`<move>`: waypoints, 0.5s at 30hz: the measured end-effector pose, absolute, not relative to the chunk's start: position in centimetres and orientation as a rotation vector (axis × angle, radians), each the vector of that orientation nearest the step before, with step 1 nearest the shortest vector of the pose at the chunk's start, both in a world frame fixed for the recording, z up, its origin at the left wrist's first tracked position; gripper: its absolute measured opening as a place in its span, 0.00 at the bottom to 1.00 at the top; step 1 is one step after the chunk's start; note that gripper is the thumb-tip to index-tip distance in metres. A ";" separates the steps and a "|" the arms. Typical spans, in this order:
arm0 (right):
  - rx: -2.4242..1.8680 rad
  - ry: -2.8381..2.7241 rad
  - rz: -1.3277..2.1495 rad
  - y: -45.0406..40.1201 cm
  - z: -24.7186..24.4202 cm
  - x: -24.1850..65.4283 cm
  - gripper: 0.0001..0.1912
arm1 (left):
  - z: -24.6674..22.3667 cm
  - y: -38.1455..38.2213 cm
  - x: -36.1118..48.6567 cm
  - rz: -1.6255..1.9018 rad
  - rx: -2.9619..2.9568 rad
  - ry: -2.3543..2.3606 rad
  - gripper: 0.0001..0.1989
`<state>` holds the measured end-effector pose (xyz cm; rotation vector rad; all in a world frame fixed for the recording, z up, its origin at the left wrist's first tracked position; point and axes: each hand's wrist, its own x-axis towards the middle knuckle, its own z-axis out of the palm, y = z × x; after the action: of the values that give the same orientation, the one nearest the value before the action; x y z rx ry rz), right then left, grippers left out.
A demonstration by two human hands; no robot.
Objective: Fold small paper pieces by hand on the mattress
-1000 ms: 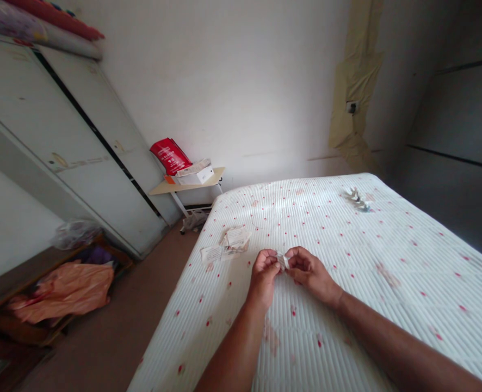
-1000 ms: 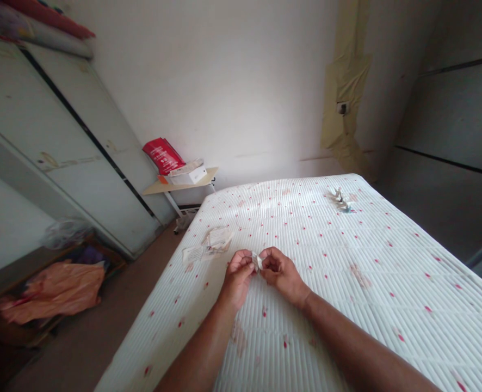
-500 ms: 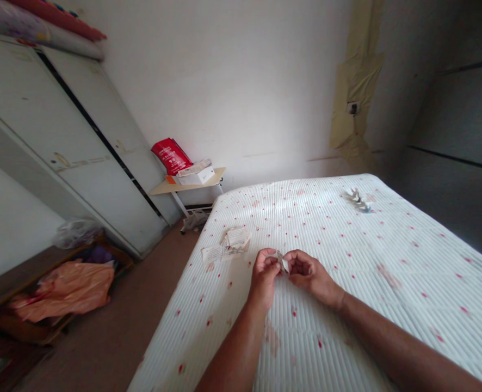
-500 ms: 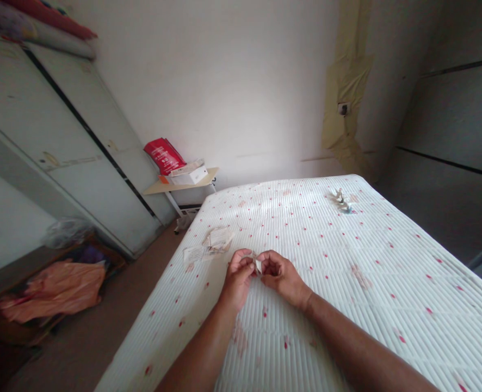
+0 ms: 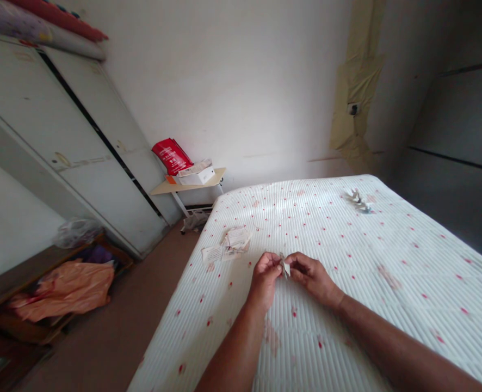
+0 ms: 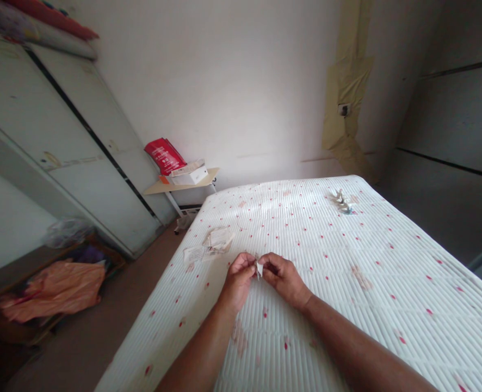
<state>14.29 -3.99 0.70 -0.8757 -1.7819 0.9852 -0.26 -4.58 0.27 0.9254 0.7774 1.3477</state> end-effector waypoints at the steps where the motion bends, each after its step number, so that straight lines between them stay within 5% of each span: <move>1: -0.874 -1.785 0.981 -4.0 0.7 14.3 0.05 | 0.2 -4.6 -0.3 1.353 0.933 0.782 0.07; 15: -0.928 -1.520 1.241 -3.7 0.1 14.2 0.12 | 0.4 -5.0 -0.2 1.333 1.039 0.919 0.06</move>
<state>14.23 -3.67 0.07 -0.9282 -1.5203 1.2414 -0.19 -4.96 0.40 1.0388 0.9190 1.3335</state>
